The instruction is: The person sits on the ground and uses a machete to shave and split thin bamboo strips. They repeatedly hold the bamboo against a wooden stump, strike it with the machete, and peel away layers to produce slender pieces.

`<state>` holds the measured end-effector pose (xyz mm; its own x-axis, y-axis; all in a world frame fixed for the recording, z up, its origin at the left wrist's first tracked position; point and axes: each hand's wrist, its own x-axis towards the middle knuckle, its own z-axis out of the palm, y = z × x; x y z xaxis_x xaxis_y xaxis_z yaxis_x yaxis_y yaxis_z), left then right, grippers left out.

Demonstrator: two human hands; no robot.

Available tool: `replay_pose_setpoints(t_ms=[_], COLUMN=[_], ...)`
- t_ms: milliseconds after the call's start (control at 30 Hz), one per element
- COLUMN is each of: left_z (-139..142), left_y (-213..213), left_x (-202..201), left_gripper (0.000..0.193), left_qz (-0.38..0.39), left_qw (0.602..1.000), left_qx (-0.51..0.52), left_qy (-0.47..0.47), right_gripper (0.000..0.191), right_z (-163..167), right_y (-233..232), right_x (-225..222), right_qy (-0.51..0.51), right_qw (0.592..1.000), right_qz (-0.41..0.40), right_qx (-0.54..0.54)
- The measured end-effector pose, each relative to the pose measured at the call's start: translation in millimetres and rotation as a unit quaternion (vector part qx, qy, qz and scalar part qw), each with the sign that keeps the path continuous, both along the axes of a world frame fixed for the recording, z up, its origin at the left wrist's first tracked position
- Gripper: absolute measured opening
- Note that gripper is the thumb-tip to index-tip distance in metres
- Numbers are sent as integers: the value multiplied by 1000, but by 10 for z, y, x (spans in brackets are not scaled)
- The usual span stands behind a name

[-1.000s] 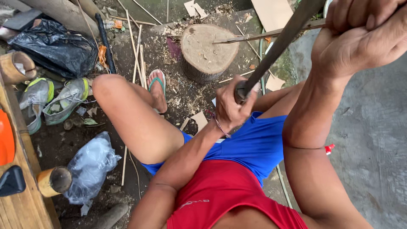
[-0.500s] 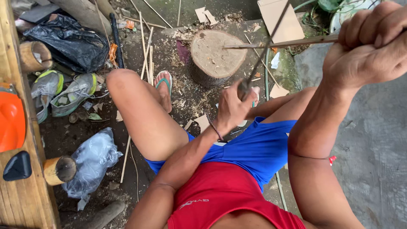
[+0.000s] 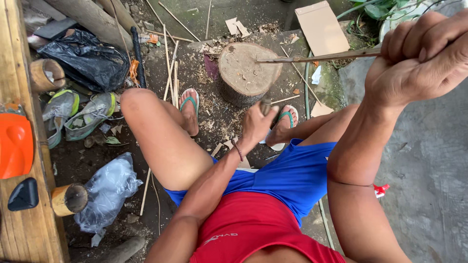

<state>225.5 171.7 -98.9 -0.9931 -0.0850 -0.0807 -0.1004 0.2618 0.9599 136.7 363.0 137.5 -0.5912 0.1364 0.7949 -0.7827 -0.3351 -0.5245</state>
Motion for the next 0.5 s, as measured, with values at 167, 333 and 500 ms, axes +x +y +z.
replay_pose_setpoints(t_ms=[167, 333, 500], left_z=[389, -39, -342], left_y=[364, 139, 195], left_x=[81, -75, -2], left_gripper=[30, 33, 24], left_qz=[-86, -41, 11], left_qw=[977, 996, 999], left_qx=[14, -10, 9], left_qy=[194, -84, 45], right_gripper=[48, 42, 41], right_z=[46, -20, -289], right_y=[-83, 0, 260], right_x=[71, 93, 112], right_qy=[-61, 2, 11], right_qw=[907, 997, 997], right_qz=[93, -55, -52], right_qx=[-405, -46, -53])
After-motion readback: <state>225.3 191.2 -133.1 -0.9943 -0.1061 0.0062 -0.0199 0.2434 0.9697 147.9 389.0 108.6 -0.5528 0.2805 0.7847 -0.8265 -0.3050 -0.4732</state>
